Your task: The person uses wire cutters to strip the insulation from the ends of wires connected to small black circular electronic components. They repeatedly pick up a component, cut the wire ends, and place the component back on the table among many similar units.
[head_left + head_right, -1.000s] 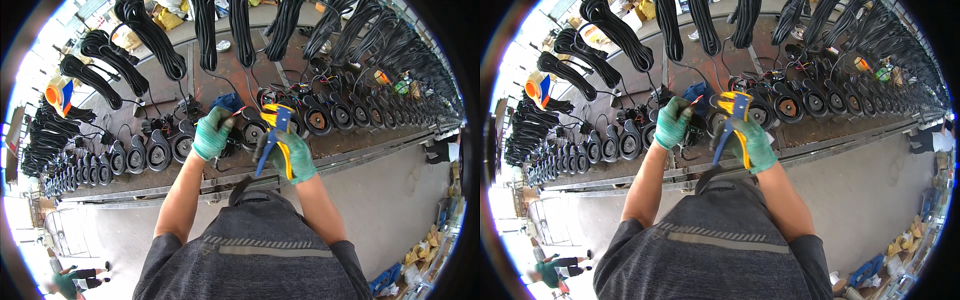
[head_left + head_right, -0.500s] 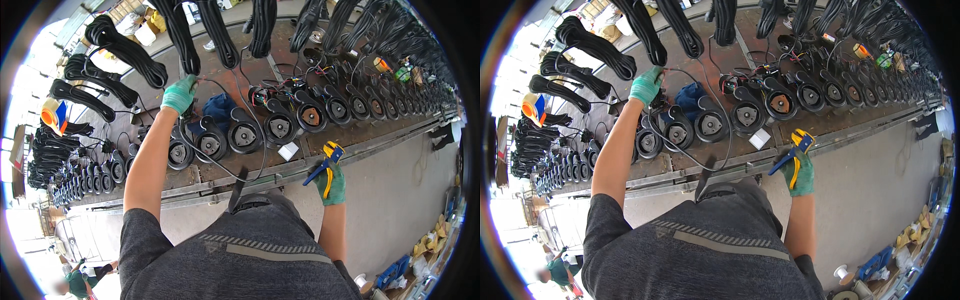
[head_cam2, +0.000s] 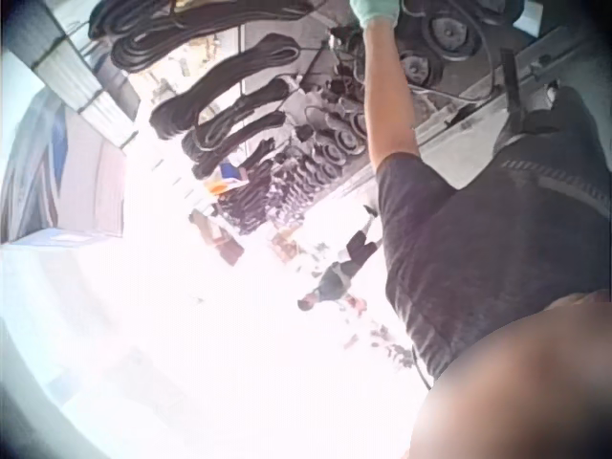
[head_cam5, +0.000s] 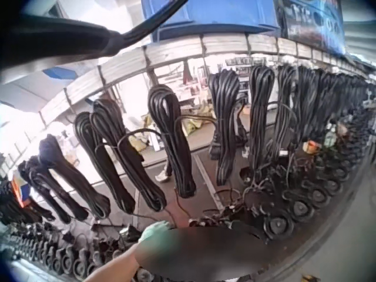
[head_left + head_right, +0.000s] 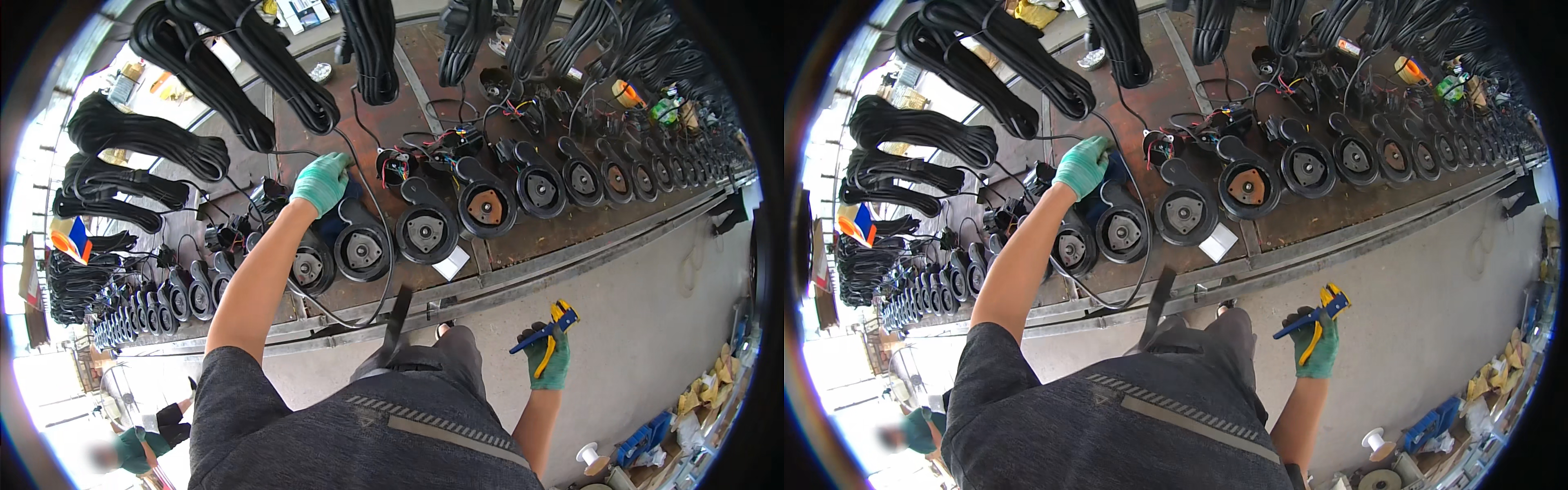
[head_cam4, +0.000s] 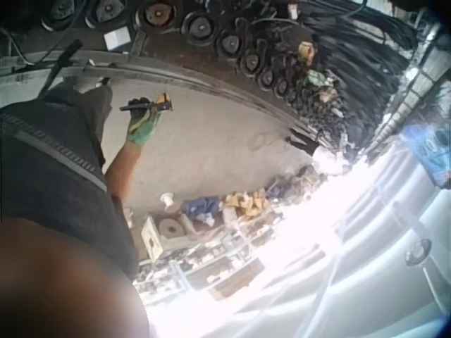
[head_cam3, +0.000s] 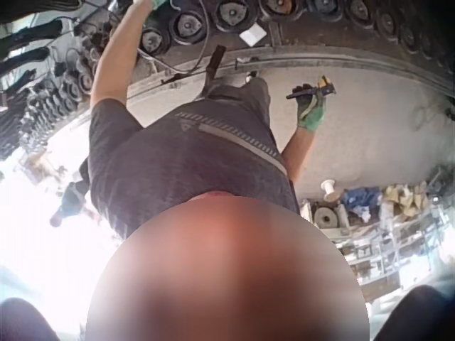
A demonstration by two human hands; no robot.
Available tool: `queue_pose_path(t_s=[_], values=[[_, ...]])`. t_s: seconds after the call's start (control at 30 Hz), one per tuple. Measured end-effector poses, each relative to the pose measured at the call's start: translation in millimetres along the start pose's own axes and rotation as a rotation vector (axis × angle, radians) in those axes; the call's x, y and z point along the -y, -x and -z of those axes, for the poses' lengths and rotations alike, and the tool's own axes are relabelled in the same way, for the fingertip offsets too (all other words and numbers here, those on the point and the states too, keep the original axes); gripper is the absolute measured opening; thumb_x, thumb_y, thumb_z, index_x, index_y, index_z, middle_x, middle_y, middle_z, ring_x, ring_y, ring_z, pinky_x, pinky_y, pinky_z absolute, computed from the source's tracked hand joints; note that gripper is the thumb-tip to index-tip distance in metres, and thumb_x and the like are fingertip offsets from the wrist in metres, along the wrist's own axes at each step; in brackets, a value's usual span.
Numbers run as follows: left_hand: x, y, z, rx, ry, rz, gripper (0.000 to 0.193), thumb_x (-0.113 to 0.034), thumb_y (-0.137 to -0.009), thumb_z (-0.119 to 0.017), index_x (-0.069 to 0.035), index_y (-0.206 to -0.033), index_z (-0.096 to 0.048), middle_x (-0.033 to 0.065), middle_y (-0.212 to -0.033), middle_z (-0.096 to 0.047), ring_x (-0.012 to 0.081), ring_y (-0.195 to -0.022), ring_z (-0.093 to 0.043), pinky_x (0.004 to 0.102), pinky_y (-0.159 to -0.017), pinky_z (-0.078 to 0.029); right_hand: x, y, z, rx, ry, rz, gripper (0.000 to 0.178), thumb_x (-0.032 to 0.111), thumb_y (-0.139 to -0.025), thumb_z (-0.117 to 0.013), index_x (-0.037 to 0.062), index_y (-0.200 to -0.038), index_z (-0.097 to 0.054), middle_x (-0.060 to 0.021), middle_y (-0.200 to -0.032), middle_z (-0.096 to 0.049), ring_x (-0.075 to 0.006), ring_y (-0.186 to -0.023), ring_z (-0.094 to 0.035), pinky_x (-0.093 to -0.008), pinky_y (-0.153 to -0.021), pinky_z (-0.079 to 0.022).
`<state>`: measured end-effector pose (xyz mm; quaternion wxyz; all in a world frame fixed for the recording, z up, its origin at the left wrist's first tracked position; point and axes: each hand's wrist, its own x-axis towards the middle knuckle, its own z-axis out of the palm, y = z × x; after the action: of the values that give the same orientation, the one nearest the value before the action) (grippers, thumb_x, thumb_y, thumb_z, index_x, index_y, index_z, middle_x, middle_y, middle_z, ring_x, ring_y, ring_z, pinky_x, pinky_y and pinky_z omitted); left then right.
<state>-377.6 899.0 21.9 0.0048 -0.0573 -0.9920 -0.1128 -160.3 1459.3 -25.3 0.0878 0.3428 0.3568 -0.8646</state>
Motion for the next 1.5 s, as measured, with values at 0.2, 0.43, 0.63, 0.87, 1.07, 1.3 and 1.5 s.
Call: queue_pose_path(t_s=[0.2, 0.43, 0.63, 0.87, 1.07, 1.3, 1.5], values=[[31, -12, -11, 0.329, -0.705, -0.08, 0.037, -0.016, -0.094, -0.06, -0.018, -0.13, -0.068, 0.0058, -0.13, -0.069, 0.0288, -0.127, -0.062, 0.066, -0.116, -0.031, 16, -18, 33, -0.092, 0.053, -0.035, 0.033, 0.027, -0.096, -0.068, 0.0108, -0.123, -0.058, -0.0158, -0.102, -0.07, -0.0372, -0.086, -0.071, -0.0557, -0.08, -0.06], [80, -24, 56, 0.088, -0.375, 0.152, 0.04, -0.005, -0.092, -0.058, -0.012, -0.13, -0.068, 0.0156, -0.137, -0.061, 0.0378, -0.127, -0.058, 0.0431, -0.107, -0.048, 37, -60, 39, -0.005, 0.087, -0.098, 0.039, 0.031, -0.095, -0.071, 0.0107, -0.126, -0.059, -0.0144, -0.103, -0.071, -0.0344, -0.089, -0.072, -0.0553, -0.084, -0.058], [96, 31, 77, 0.1, -0.59, -0.033, 0.05, 0.002, -0.085, -0.064, -0.012, -0.133, -0.066, 0.011, -0.158, -0.048, 0.0337, -0.144, -0.047, 0.0383, -0.116, -0.043, 56, -83, 15, 0.051, 0.177, -0.13, 0.038, 0.034, -0.096, -0.07, 0.0069, -0.12, -0.061, -0.0132, -0.103, -0.071, -0.0312, -0.092, -0.07, -0.0528, -0.087, -0.057], [100, 71, 104, 0.208, -0.379, 0.281, 0.043, -0.005, -0.089, -0.062, -0.012, -0.131, -0.067, 0.0171, -0.131, -0.067, 0.0403, -0.113, -0.066, 0.0473, -0.097, -0.054, 56, -94, -4, 0.025, 0.275, -0.136, 0.04, 0.033, -0.096, -0.069, 0.0076, -0.125, -0.059, -0.0146, -0.106, -0.069, -0.0327, -0.093, -0.069, -0.0535, -0.088, -0.057], [84, 81, 115, 0.11, -0.386, 0.222, 0.038, -0.009, -0.093, -0.059, -0.012, -0.129, -0.069, 0.0204, -0.109, -0.072, 0.0404, -0.109, -0.066, 0.0492, -0.092, -0.054, 45, -69, -23, 0.036, 0.214, -0.133, 0.04, 0.033, -0.096, -0.067, 0.0049, -0.123, -0.059, -0.0153, -0.108, -0.069, -0.0332, -0.096, -0.069, -0.0534, -0.09, -0.056], [23, 60, 93, 0.03, -0.08, 0.087, 0.031, -0.013, -0.098, -0.057, -0.008, -0.126, -0.069, 0.0211, -0.116, -0.07, 0.0418, -0.109, -0.066, 0.0478, -0.095, -0.053, 23, -14, -18, -0.051, 0.158, -0.092, 0.047, 0.03, -0.093, -0.071, 0.0052, -0.129, -0.055, -0.0183, -0.108, -0.068, -0.0392, -0.094, -0.068, -0.0576, -0.088, -0.057], [-63, -2, 31, -0.157, 0.545, -0.094, 0.034, -0.005, -0.099, -0.057, -0.001, -0.132, -0.065, 0.0206, -0.124, -0.071, 0.0354, -0.113, -0.069, 0.0389, -0.097, -0.054, 20, 34, -1, -0.122, 0.141, 0.007, 0.044, 0.031, -0.095, -0.067, 0.0057, -0.128, -0.054, -0.02, -0.108, -0.067, -0.0412, -0.095, -0.068, -0.0593, -0.088, -0.056]])
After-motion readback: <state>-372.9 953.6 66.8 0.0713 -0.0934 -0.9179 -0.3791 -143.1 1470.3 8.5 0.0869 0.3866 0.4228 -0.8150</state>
